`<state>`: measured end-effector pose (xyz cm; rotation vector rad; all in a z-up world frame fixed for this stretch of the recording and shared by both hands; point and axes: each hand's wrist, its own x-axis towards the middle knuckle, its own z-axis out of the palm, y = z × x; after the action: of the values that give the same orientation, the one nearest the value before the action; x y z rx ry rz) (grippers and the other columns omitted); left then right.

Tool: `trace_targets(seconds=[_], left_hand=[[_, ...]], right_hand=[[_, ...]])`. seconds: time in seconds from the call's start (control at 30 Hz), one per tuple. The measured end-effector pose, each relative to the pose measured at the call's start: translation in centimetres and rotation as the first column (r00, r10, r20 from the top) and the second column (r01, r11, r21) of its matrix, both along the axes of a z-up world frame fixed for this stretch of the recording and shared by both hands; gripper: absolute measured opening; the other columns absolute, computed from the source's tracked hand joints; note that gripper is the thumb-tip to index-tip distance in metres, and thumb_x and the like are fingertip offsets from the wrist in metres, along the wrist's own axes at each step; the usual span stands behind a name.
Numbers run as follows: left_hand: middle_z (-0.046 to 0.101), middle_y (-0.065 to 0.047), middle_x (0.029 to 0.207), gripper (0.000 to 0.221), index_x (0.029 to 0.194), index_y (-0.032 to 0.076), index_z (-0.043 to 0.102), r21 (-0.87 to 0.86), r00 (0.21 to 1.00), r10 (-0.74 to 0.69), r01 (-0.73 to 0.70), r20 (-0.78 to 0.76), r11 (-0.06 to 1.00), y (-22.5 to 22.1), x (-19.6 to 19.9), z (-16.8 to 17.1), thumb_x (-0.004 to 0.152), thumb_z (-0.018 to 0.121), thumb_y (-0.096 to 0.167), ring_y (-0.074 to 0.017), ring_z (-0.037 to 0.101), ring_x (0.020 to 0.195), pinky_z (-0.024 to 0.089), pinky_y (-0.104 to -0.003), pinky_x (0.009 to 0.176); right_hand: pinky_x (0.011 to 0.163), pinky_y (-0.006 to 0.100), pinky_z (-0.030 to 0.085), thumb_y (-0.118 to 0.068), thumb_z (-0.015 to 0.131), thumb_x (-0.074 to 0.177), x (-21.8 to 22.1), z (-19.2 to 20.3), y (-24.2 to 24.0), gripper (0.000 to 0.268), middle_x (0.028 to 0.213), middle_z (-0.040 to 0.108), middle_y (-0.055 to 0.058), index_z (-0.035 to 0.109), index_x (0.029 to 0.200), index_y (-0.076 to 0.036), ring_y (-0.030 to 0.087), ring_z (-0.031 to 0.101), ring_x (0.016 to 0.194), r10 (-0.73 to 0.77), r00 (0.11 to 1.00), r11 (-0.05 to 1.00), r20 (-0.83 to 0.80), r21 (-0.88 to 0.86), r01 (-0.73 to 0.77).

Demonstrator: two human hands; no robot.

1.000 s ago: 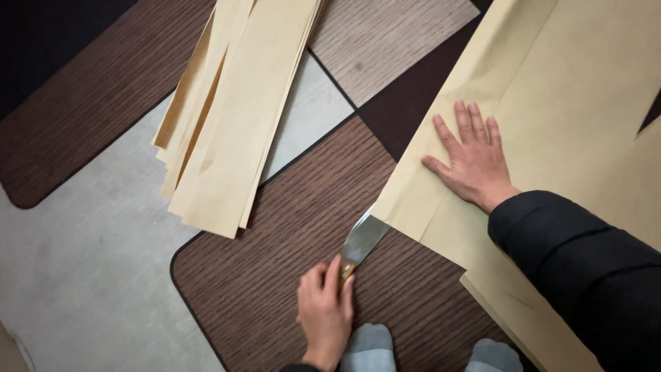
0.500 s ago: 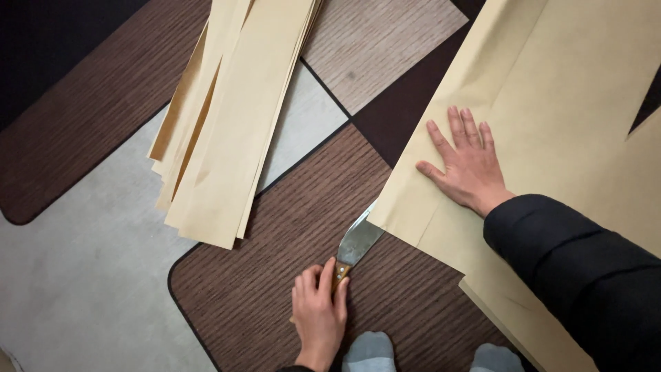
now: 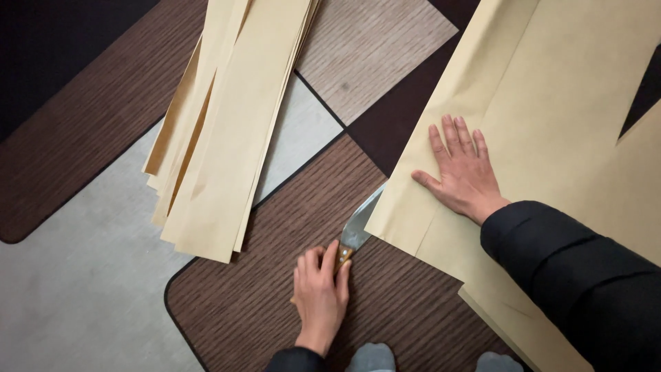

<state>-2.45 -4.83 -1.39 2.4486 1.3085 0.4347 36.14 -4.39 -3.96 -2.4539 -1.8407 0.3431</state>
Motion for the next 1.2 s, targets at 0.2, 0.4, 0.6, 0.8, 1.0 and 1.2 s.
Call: trace_targets(seconds=[0.2,0.4,0.6,0.8,1.0,1.2], left_hand=[[0.064,-0.012,0.117,0.043,0.145,0.016,0.072,0.037,1.0,-0.006,0.005,0.023,0.999,0.6,-0.4,-0.5,0.108,0.073,0.038,-0.035,0.062,0.101,0.05,-0.049,0.082],[0.064,-0.014,0.118,0.04,0.143,0.015,0.072,0.025,0.999,-0.038,0.037,0.036,0.999,3.2,2.2,-0.4,0.109,0.073,0.036,-0.0348,0.061,0.101,0.05,-0.048,0.081],[0.062,-0.012,0.115,0.041,0.144,0.014,0.071,0.028,0.996,-0.081,0.08,0.04,0.996,6.5,5.7,-0.2,0.109,0.072,0.034,-0.0344,0.059,0.099,0.048,-0.048,0.079],[0.062,-0.008,0.113,0.051,0.14,0.019,0.076,0.123,0.997,-0.075,0.071,0.031,0.99,9.3,8.4,-2.6,0.096,0.085,0.042,-0.0341,0.063,0.099,0.051,-0.045,0.078],[0.064,-0.024,0.12,0.035,0.143,0.006,0.066,0.47,0.968,-0.23,0.25,-0.1,0.846,7.1,11.2,2.1,0.114,0.058,0.026,-0.042,0.06,0.102,0.048,-0.053,0.082],[0.069,-0.017,0.144,0.039,0.145,0.006,0.07,0.357,0.849,-0.528,0.495,-0.008,0.792,4.9,12.6,-0.1,0.117,0.06,0.03,-0.0356,0.065,0.126,0.048,-0.049,0.103]], right_hand=[[0.139,0.054,-0.003,-0.081,0.029,0.107,-0.2,0.3,-0.1,0.107,0.193,-0.003,0.014,0.003,0.183,-0.01,0.031,-0.005,0.177,-0.006,1.0,1.0,-0.006,-0.007,0.006],[0.139,0.054,-0.003,-0.082,0.029,0.107,-0.1,-0.1,0.0,0.108,0.193,-0.001,0.014,0.003,0.183,-0.01,0.031,-0.004,0.177,-0.016,1.0,1.0,0.004,-0.008,0.016],[0.139,0.054,0.0,-0.084,0.029,0.107,0.2,-1.1,-0.2,0.111,0.192,0.0,0.017,0.005,0.183,-0.008,0.033,-0.001,0.177,0.0,0.999,0.999,0.043,0.044,-0.002],[0.14,0.066,0.012,-0.094,0.034,0.103,0.0,-1.1,-0.3,0.117,0.191,0.018,0.025,0.026,0.182,-0.008,0.043,0.014,0.177,-0.029,0.999,0.999,0.041,0.046,0.027],[0.138,0.057,0.002,-0.082,0.029,0.11,0.0,-1.0,-0.2,0.105,0.191,0.001,0.021,0.012,0.182,-0.008,0.035,-0.003,0.177,0.008,0.998,0.999,0.054,0.031,-0.01],[0.138,0.053,-0.004,-0.061,0.024,0.116,-0.2,1.3,0.3,0.086,0.191,-0.005,0.019,0.006,0.183,-0.009,0.034,-0.007,0.176,-0.02,0.998,0.998,-0.063,-0.062,0.016]])
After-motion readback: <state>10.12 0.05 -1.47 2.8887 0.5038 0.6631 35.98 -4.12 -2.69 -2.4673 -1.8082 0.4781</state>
